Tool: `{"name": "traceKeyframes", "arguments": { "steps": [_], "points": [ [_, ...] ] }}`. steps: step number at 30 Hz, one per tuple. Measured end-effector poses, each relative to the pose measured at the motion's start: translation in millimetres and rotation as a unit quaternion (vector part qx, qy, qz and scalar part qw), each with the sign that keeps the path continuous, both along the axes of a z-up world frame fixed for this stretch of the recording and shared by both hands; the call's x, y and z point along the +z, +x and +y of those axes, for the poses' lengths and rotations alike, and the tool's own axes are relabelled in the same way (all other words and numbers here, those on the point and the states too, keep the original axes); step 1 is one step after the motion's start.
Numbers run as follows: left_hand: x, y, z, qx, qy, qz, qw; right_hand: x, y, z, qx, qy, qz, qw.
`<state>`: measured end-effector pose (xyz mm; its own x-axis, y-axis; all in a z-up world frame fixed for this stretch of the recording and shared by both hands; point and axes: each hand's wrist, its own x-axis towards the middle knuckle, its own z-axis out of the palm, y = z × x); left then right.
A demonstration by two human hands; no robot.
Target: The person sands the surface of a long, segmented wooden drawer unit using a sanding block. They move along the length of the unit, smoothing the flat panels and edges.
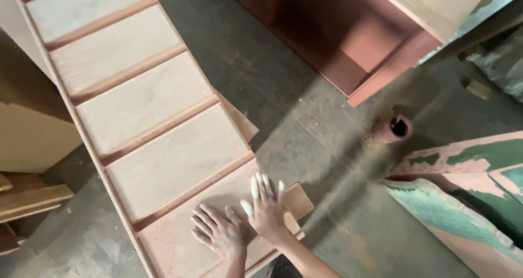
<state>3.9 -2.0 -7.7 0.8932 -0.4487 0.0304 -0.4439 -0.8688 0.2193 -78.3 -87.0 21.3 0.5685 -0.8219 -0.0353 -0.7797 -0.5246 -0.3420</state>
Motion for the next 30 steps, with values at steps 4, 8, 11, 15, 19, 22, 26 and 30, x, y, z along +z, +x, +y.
{"name": "traceKeyframes", "arguments": {
  "steps": [4,8,11,15,19,22,26,30],
  "points": [
    [7,-2,-2,0.012,0.063,0.028,0.998,18,-50,40,0.021,-0.027,0.019,0.999],
    [2,2,-6,0.009,0.06,0.017,0.998,17,-9,1,-0.017,-0.019,-0.048,0.999],
    [2,-4,1,0.003,0.05,0.018,0.999,5,18,-19,-0.013,-0.034,-0.022,0.999],
    [11,8,-5,-0.003,0.036,0.021,0.999,15,-26,17,0.007,-0.024,0.012,1.0],
    [14,0,-4,-0.006,0.044,0.028,0.999,22,-47,35,0.019,-0.016,0.052,0.998],
    [17,0,-5,-0.005,0.039,0.029,0.999,5,0,-5,0.021,-0.015,-0.017,1.0],
    [17,-1,-3,-0.007,0.034,0.056,0.998,-6,22,-31,0.047,-0.043,0.013,0.998],
    [22,0,-6,-0.004,0.054,0.059,0.997,9,-31,18,0.019,-0.008,0.018,1.0]
  ]
}}
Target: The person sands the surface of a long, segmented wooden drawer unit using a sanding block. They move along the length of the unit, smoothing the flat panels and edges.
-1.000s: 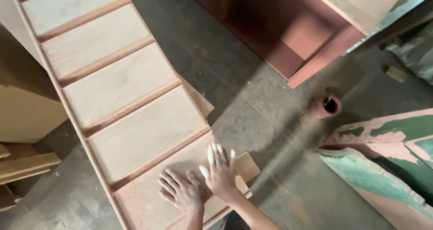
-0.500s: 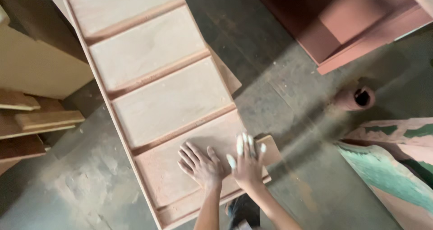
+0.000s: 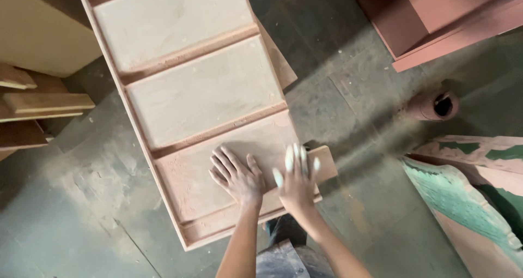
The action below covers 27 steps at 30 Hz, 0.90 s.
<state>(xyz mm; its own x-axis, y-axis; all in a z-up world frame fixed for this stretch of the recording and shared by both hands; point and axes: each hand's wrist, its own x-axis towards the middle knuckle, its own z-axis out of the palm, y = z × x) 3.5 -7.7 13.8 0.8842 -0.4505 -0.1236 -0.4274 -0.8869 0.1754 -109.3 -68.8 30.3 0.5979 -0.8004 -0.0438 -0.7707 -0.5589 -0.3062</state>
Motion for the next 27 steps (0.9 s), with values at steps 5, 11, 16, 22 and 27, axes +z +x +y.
{"name": "traceKeyframes", "arguments": {
  "steps": [5,11,16,22,27],
  "points": [
    [-1,3,-1,0.003,0.018,0.007,1.0,-9,17,-12,0.002,0.014,-0.042,0.999],
    [-2,1,2,0.003,0.014,0.01,1.0,-16,61,-46,0.027,-0.012,-0.025,0.999],
    [-3,2,-3,-0.004,0.005,0.019,1.0,4,-8,24,0.029,0.037,0.039,0.998],
    [-15,4,6,0.0,-0.014,-0.008,1.0,-5,67,-37,0.008,-0.007,-0.008,1.0],
    [-29,1,10,-0.009,-0.079,-0.041,0.996,7,71,-22,0.057,0.001,-0.058,0.997]
  ]
}}
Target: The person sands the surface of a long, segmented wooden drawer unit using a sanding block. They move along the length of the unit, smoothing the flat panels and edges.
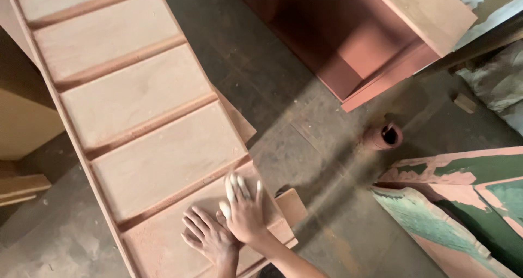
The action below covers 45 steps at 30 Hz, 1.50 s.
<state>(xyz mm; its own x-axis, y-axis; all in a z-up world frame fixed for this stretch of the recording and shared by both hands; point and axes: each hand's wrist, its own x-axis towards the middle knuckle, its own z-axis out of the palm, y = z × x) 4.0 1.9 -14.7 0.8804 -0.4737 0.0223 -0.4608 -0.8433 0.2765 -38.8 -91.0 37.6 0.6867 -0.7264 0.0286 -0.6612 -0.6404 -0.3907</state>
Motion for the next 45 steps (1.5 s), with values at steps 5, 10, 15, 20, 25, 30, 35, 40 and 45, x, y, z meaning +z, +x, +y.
{"name": "traceKeyframes", "arguments": {
  "steps": [5,10,15,20,25,30,35,40,45],
  "points": [
    [9,-4,-3,0.003,0.0,-0.052,0.999,-11,-18,-27,-0.076,-0.01,0.046,0.996],
    [10,2,-2,-0.008,0.029,-0.04,0.999,-3,-24,-29,-0.001,0.012,0.039,0.999],
    [8,-3,-5,0.006,0.027,-0.044,0.999,-7,-18,-30,-0.068,-0.028,0.062,0.995],
    [7,1,-2,-0.009,0.022,-0.027,0.999,-8,-26,-29,-0.025,0.041,0.107,0.993],
    [10,-1,-4,0.0,0.022,-0.035,0.999,-1,-8,-27,-0.084,0.027,0.076,0.993],
    [9,-1,-7,-0.003,0.01,-0.036,0.999,6,-23,-43,-0.091,0.071,0.131,0.985],
    [7,-2,-6,0.004,0.019,-0.052,0.998,-1,-16,-11,-0.048,0.025,0.056,0.997],
    [7,-4,-8,0.01,0.003,-0.059,0.998,-1,-18,-34,-0.109,0.075,0.123,0.984],
    [3,-4,-6,0.011,0.002,-0.066,0.998,-7,-11,-6,-0.083,-0.01,0.014,0.996]
  ]
}}
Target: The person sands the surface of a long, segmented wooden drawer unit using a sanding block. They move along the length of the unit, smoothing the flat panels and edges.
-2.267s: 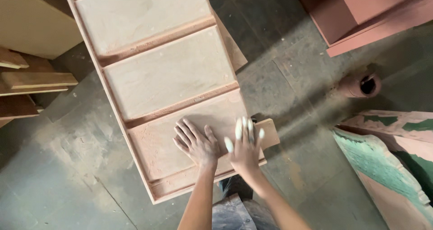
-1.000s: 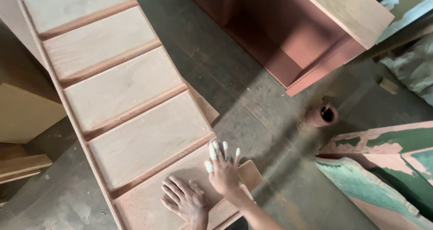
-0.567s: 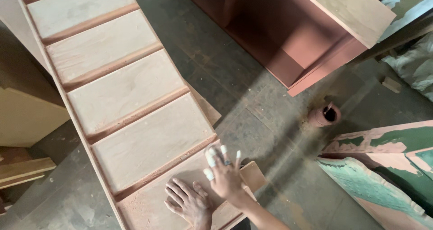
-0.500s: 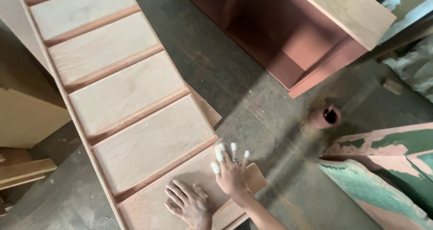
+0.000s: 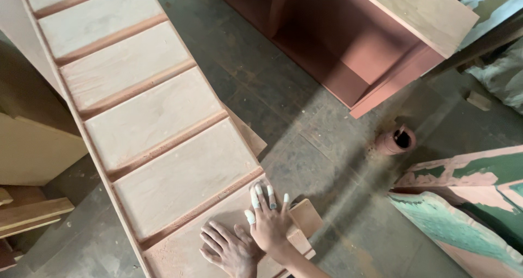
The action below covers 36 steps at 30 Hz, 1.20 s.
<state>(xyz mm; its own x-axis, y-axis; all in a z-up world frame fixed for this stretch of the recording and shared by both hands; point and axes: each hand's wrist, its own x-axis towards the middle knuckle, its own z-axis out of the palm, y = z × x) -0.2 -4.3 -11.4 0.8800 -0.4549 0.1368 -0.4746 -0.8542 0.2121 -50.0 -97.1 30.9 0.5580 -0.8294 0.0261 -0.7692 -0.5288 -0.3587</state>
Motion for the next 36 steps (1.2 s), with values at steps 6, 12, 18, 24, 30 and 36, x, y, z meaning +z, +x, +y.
{"name": "traceKeyframes", "arguments": {
  "steps": [6,12,18,24,30,36],
  "points": [
    [-1,3,3,-0.011,0.038,0.002,0.999,-3,7,-12,-0.068,0.049,0.085,0.993],
    [-4,1,2,-0.001,0.047,0.015,0.999,0,-3,-12,-0.042,-0.028,0.035,0.998],
    [-4,4,2,-0.015,0.056,0.038,0.998,5,7,12,-0.003,0.003,-0.017,1.0],
    [5,6,-1,0.001,0.127,0.082,0.989,-8,2,-16,-0.099,-0.02,0.002,0.995],
    [8,6,-2,0.002,0.151,0.091,0.984,-9,-5,-16,0.011,-0.021,0.057,0.998],
    [3,5,0,-0.002,0.138,0.082,0.987,2,9,7,-0.033,0.001,0.014,0.999]
  ]
}}
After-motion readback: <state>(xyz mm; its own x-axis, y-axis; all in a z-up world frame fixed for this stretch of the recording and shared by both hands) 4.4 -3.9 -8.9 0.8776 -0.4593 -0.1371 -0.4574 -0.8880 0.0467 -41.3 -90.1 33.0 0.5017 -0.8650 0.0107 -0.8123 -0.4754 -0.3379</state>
